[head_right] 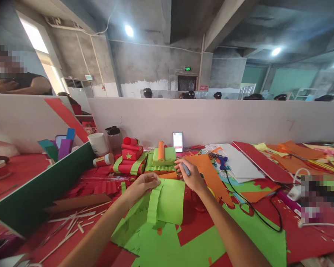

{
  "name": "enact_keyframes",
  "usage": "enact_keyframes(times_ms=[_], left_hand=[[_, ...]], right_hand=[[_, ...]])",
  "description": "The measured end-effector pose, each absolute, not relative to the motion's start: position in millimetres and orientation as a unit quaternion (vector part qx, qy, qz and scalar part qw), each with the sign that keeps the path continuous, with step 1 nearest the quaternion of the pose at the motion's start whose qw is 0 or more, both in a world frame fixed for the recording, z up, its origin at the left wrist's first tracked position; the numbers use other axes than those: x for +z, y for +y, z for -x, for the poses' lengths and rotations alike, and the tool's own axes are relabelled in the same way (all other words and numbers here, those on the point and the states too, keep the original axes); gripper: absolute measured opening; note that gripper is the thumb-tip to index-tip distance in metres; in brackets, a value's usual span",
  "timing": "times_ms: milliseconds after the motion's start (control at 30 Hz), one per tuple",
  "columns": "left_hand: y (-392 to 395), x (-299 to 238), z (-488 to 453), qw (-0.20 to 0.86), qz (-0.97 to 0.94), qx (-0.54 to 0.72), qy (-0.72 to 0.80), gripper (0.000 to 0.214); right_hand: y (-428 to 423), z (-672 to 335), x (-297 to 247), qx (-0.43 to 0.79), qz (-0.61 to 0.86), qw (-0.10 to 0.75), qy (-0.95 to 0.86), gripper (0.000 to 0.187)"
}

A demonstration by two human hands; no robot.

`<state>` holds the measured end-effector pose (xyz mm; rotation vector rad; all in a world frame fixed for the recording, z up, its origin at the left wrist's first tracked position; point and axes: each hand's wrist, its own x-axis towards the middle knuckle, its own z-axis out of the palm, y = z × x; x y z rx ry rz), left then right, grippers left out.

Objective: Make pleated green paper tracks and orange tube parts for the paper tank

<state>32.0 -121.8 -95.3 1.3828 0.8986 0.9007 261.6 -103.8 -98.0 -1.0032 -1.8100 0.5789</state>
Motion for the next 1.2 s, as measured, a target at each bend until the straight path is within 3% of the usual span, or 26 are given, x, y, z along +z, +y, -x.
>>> enact_keyframes(times_ms=[133,233,433,567,700,1033,1200], left_hand=[[-124,-103,-34,0.591,-0.640,0.300,0.389,0.028],[-122,-116,-35,0.547,-0.688,0.250,0.406,0.023],[-115,-139,-30,0.394,-0.768,0.211,0.459,0.012],[-116,-132,-30,0.428,-0.766,0.206,0.433,0.014],[-118,-124,-30,0.479,-0.748,0.206,0.410,0.018],[-110,-142,-28,0.286,-0.816,0.194,0.464,0.013],[-112,-138,-28,0.235,-0.832,0.192,0.464,0.013]], right_hand=[[-105,-267,-100,0.121,0.428,0.332,-0.832,0.012],[-108,-265,-101,0.072,0.428,0.252,-0.865,0.012],[-110,-264,-101,0.061,0.406,0.196,-0.891,0.010],[-110,-267,-104,0.079,0.364,0.145,-0.917,0.014],[-109,-268,-105,0.094,0.352,0.126,-0.923,0.026],[-107,-268,-106,0.079,0.354,0.113,-0.925,0.029],[-106,-265,-109,0.101,0.339,0.140,-0.925,0.018]])
